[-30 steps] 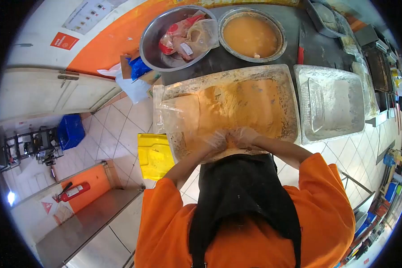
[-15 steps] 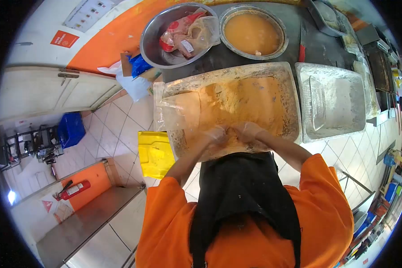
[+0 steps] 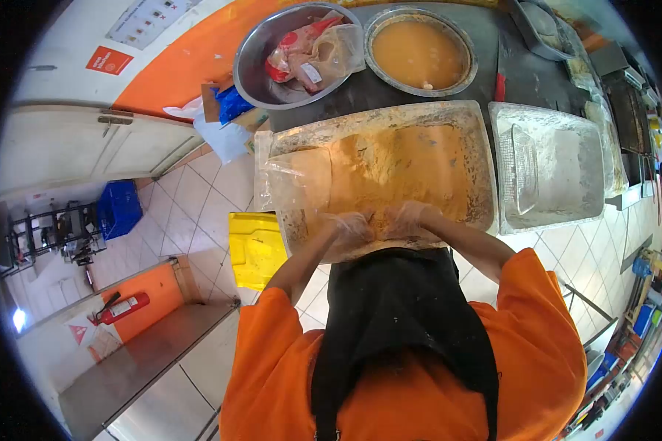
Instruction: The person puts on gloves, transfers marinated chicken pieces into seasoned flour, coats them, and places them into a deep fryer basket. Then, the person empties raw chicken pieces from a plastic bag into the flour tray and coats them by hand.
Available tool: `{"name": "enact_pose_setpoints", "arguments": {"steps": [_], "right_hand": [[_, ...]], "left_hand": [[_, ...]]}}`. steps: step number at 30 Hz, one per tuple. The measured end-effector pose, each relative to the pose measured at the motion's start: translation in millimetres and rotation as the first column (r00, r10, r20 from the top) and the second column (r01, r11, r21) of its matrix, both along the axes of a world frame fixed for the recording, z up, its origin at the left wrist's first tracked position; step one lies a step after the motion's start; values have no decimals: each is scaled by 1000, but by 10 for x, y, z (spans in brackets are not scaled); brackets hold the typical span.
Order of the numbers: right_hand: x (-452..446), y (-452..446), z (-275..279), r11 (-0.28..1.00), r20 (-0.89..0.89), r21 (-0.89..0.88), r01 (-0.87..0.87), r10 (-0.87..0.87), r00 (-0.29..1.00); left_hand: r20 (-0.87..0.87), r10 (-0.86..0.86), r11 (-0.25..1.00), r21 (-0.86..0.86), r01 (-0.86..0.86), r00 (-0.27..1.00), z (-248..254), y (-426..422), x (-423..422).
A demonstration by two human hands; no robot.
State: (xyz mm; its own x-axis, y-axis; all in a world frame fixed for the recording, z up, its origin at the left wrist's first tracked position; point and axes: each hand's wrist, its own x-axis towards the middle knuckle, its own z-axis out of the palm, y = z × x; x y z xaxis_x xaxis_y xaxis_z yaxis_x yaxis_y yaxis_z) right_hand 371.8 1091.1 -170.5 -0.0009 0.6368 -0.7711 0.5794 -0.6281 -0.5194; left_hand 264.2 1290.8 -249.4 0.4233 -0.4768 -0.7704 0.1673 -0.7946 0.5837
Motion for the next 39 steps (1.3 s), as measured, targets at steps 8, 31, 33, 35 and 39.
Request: {"name": "enact_pose_setpoints", "arguments": {"steps": [8,31,33,35,39], "right_hand": [[-233,15,-296,954,-133,120,276,-260,957],[-235,-109,-600,885,342,463,51,-232,911],[-195,-196,-741,898,199,431,85,-187,962],[-55,-275,-848,914,59,393,104,-138,989],[7,-166,-338,978,88,209,3,-22,996]], "left_hand": [[118,107,980,-179,-85,987,-95,-101,51],[479,137,968,121,-219,867,-503,-348,-74],[403,61,995,46,-87,913,-576,-159,-85],[339,-20,998,-42,37,941,-607,24,-30],[240,-98,981,189,53,966,240,0,164]]}}
